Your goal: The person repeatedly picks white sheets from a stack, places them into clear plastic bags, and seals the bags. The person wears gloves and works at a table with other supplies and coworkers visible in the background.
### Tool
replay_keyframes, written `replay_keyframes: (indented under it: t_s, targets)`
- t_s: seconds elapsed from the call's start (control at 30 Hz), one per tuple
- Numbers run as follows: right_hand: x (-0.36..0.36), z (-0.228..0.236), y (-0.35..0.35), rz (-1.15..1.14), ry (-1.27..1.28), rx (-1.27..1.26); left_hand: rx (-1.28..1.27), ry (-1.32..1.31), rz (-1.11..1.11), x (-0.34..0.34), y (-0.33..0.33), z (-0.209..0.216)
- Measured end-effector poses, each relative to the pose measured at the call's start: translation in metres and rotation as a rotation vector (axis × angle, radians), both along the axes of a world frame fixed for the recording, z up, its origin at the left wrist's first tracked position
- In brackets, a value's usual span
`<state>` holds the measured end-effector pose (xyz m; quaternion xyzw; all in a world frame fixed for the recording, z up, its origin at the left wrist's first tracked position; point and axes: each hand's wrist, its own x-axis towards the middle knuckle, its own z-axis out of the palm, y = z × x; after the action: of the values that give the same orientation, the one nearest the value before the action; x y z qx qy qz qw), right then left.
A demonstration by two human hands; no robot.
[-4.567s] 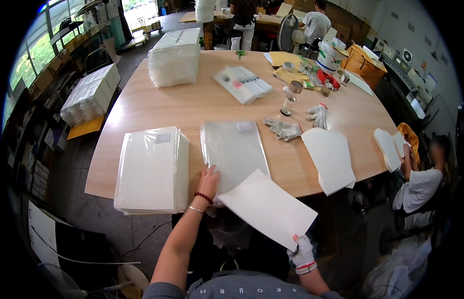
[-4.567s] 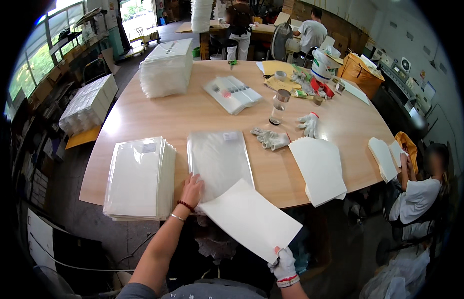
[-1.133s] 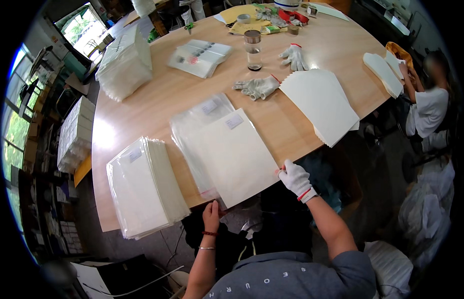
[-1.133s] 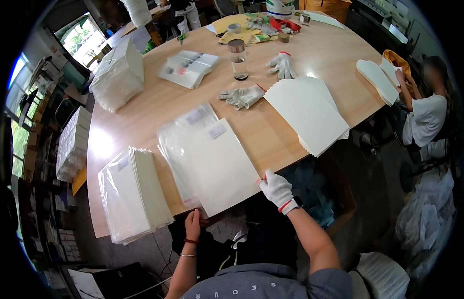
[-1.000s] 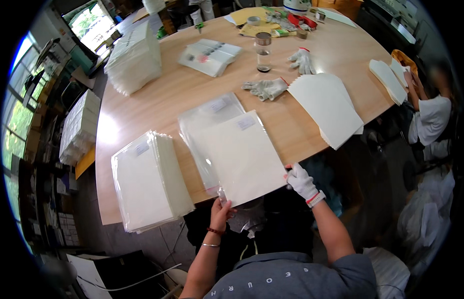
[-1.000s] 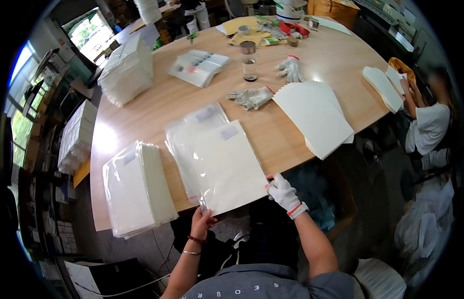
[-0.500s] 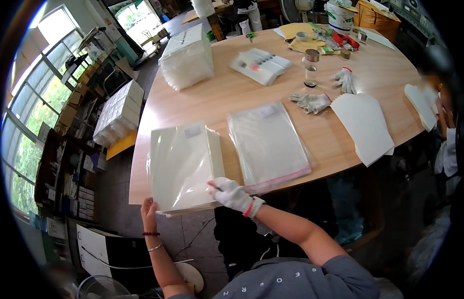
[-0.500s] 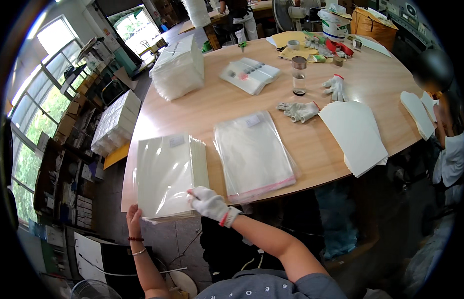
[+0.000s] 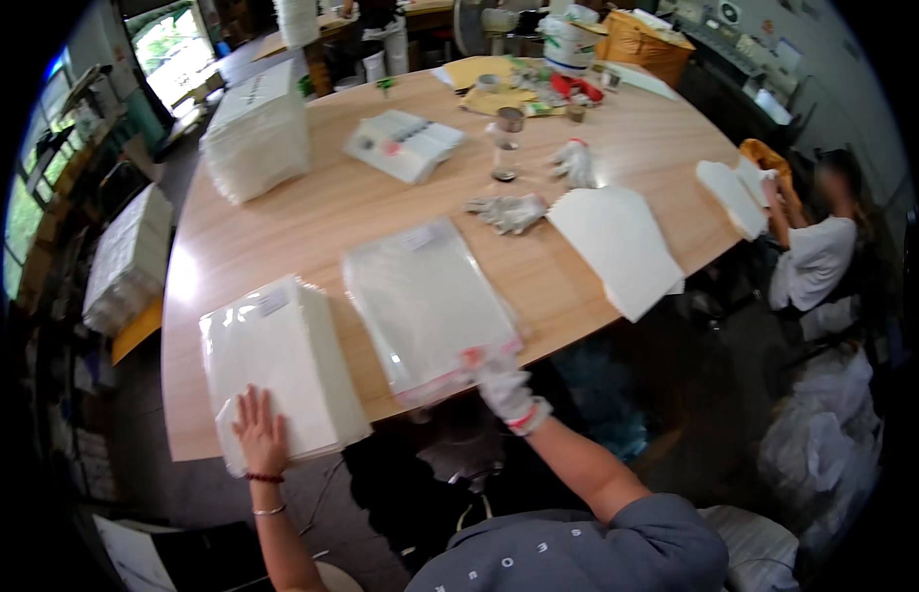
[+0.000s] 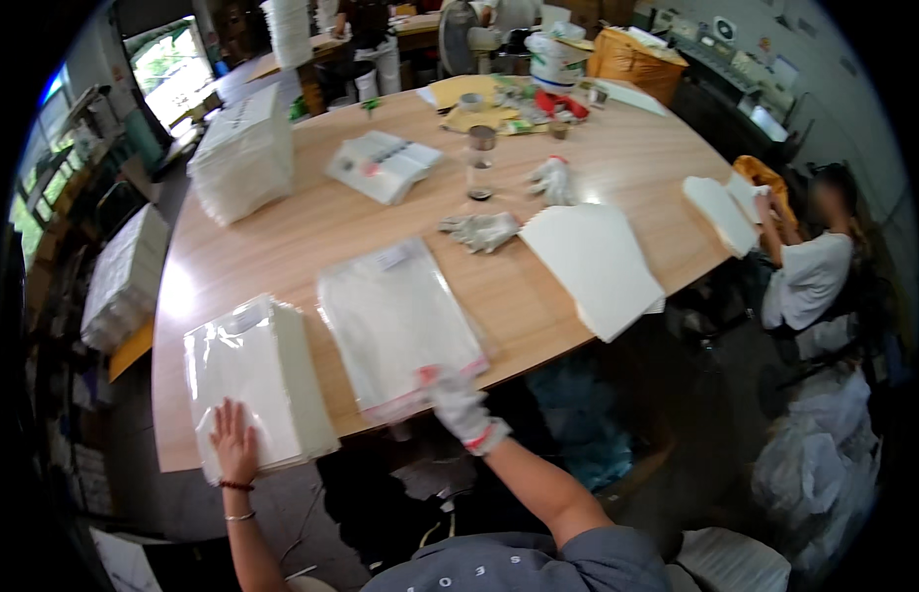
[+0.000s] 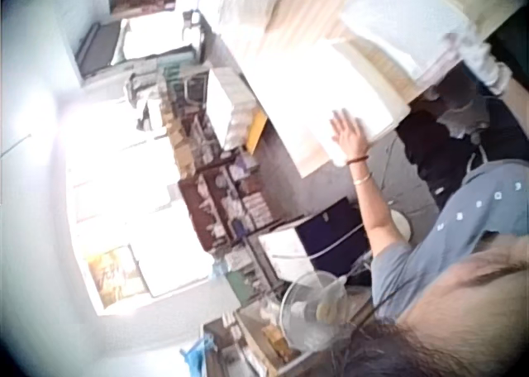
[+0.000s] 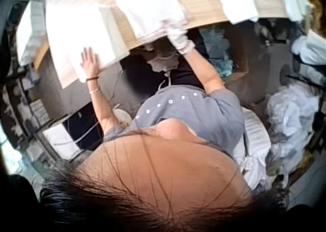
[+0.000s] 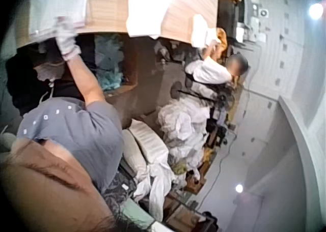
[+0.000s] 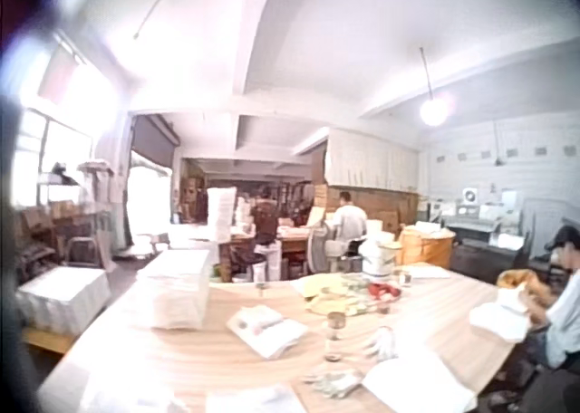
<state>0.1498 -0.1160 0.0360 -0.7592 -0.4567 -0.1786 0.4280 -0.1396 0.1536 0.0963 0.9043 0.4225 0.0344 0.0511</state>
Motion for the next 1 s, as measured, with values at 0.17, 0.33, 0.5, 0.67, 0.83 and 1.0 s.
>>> replay_keyframes:
  t_s: [0.17,0.33,0.5,0.67,0.83,1.0]
  targets:
    - [0.120,0.010,-0.160,-0.263,0.938,1.071,0.072,-0.072,0.027,0.001,-0.005,0.004]
    - [0.175,0.016,-0.213,-0.416,1.417,1.175,0.325,-0.262,-0.077,0.011,-0.030,0.027]
    - [0.191,0.028,-0.211,-0.404,1.471,1.160,-0.193,-0.752,-0.304,0.057,-0.091,0.050]
    - [0.227,0.056,-0.210,-0.374,1.441,0.863,-0.438,-0.624,-0.559,0.156,-0.121,0.012]
    - [0.235,0.069,-0.211,-0.315,1.235,0.665,-0.027,-0.059,-0.492,0.216,-0.134,-0.059]
    - [0.145,0.084,-0.221,-0.192,1.012,0.534,0.108,-0.074,-0.519,0.220,-0.127,-0.072]
